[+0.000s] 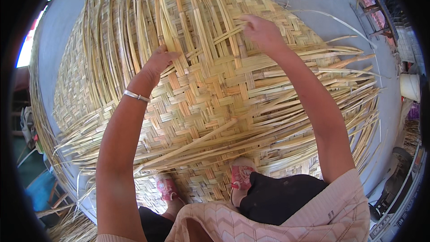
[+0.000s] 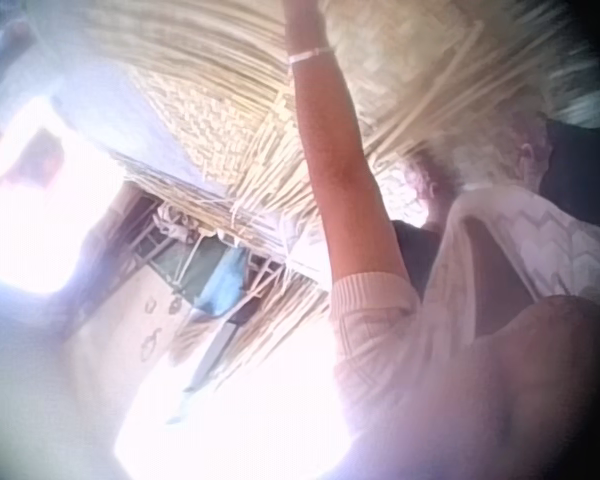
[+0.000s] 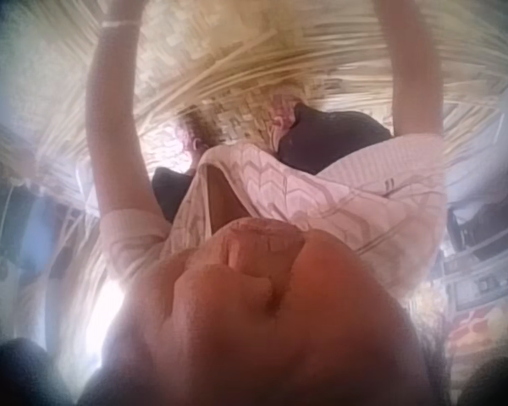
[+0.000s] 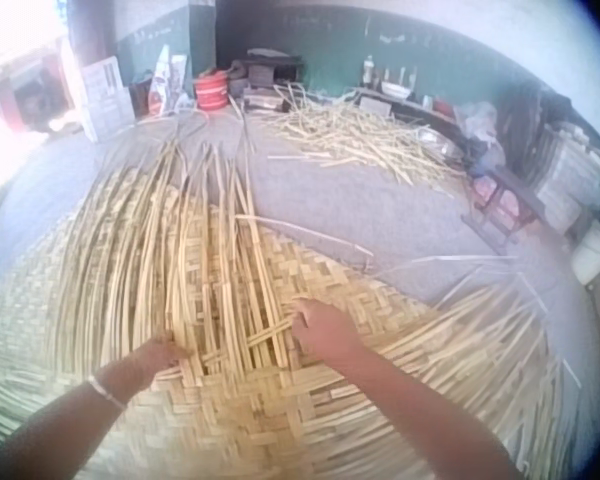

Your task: The person weaves a large flat basket by hand, interlacing dried palm strips in an over-under pattern. They repeatedly pull, align, and tuck the strips to expand the woven area.

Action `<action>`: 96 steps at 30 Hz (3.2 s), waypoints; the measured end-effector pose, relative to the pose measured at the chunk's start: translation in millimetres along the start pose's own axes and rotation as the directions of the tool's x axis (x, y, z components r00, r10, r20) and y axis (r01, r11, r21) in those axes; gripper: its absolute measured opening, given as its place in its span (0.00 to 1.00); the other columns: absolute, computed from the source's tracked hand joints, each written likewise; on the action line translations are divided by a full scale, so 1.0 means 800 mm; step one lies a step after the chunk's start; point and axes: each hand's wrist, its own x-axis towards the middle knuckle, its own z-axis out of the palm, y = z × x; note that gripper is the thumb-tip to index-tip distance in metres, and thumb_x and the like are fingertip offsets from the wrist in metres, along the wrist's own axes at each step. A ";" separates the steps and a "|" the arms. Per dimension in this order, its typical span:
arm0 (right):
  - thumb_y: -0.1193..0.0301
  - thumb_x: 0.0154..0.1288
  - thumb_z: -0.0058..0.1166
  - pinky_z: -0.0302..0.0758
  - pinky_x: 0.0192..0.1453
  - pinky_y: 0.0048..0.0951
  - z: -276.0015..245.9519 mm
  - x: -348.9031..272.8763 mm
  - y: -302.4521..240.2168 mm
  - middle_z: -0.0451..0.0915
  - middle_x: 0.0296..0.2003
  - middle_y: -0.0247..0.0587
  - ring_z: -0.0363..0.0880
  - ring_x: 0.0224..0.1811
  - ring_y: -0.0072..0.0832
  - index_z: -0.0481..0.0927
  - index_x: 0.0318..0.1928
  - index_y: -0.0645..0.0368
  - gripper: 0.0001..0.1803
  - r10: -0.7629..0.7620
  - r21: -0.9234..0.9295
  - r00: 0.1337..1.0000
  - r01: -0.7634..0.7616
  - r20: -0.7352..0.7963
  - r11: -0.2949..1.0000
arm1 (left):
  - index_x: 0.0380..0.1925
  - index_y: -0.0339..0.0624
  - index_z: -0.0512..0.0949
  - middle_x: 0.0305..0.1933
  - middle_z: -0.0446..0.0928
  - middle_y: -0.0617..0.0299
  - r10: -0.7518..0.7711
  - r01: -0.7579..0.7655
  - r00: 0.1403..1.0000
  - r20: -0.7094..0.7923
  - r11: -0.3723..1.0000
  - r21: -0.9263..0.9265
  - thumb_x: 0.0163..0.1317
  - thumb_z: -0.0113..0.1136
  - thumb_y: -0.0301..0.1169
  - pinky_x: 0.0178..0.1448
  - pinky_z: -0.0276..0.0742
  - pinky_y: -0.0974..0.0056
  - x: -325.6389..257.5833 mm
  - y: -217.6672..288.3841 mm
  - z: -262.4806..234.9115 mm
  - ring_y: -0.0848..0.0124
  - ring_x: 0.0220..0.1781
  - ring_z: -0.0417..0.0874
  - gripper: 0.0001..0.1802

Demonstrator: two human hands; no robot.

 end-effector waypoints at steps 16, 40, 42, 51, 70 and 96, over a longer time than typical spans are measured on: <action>0.57 0.64 0.52 0.77 0.43 0.43 0.025 0.037 -0.059 0.82 0.31 0.43 0.82 0.38 0.42 0.81 0.38 0.58 0.16 -0.022 -0.258 0.821 0.204 0.571 0.944 | 0.64 0.36 0.61 0.61 0.71 0.49 0.332 -0.096 0.808 -0.487 0.890 0.447 0.51 0.72 0.47 0.71 0.58 0.54 -0.018 -0.050 0.072 0.56 0.67 0.67 0.46; 0.73 0.57 0.51 0.79 0.45 0.42 0.063 0.012 -0.078 0.84 0.39 0.44 0.83 0.44 0.41 0.85 0.39 0.56 0.12 0.190 -0.524 0.772 0.208 0.606 0.826 | 0.62 0.65 0.72 0.77 0.50 0.57 0.460 -0.075 0.845 -0.274 0.608 0.791 0.64 0.55 0.50 0.76 0.30 0.39 -0.042 -0.094 0.122 0.51 0.79 0.41 0.26; 0.73 0.57 0.51 0.79 0.45 0.42 0.061 0.013 -0.077 0.84 0.40 0.45 0.83 0.44 0.42 0.85 0.39 0.56 0.11 0.183 -0.515 0.774 0.207 0.607 0.832 | 0.61 0.63 0.73 0.76 0.51 0.57 0.426 -0.049 0.847 -0.320 0.660 0.750 0.60 0.59 0.50 0.76 0.32 0.41 -0.041 -0.089 0.123 0.53 0.79 0.42 0.28; 0.68 0.58 0.54 0.77 0.49 0.44 0.076 0.021 -0.066 0.81 0.40 0.57 0.80 0.45 0.49 0.79 0.41 0.64 0.14 0.010 -0.261 0.888 0.124 0.460 0.957 | 0.52 0.52 0.75 0.73 0.55 0.52 0.352 0.008 0.790 -0.502 0.813 0.582 0.48 0.68 0.46 0.77 0.33 0.46 -0.027 -0.077 0.133 0.56 0.78 0.44 0.30; 0.70 0.52 0.56 0.80 0.48 0.40 0.113 0.093 -0.066 0.83 0.41 0.56 0.84 0.44 0.46 0.83 0.41 0.65 0.17 0.375 -0.139 0.810 -0.351 0.451 0.926 | 0.56 0.52 0.72 0.72 0.54 0.51 0.315 0.079 0.813 -0.490 0.774 0.629 0.44 0.68 0.46 0.76 0.35 0.45 -0.022 -0.070 0.140 0.55 0.78 0.42 0.35; 0.66 0.59 0.64 0.73 0.28 0.27 0.118 0.083 -0.033 0.77 0.31 0.36 0.75 0.28 0.26 0.78 0.38 0.59 0.12 0.214 0.532 0.828 -0.507 0.518 0.678 | 0.54 0.53 0.73 0.72 0.52 0.51 0.158 0.195 0.816 -0.557 0.830 0.522 0.43 0.70 0.47 0.76 0.32 0.47 -0.016 -0.037 0.151 0.54 0.77 0.40 0.35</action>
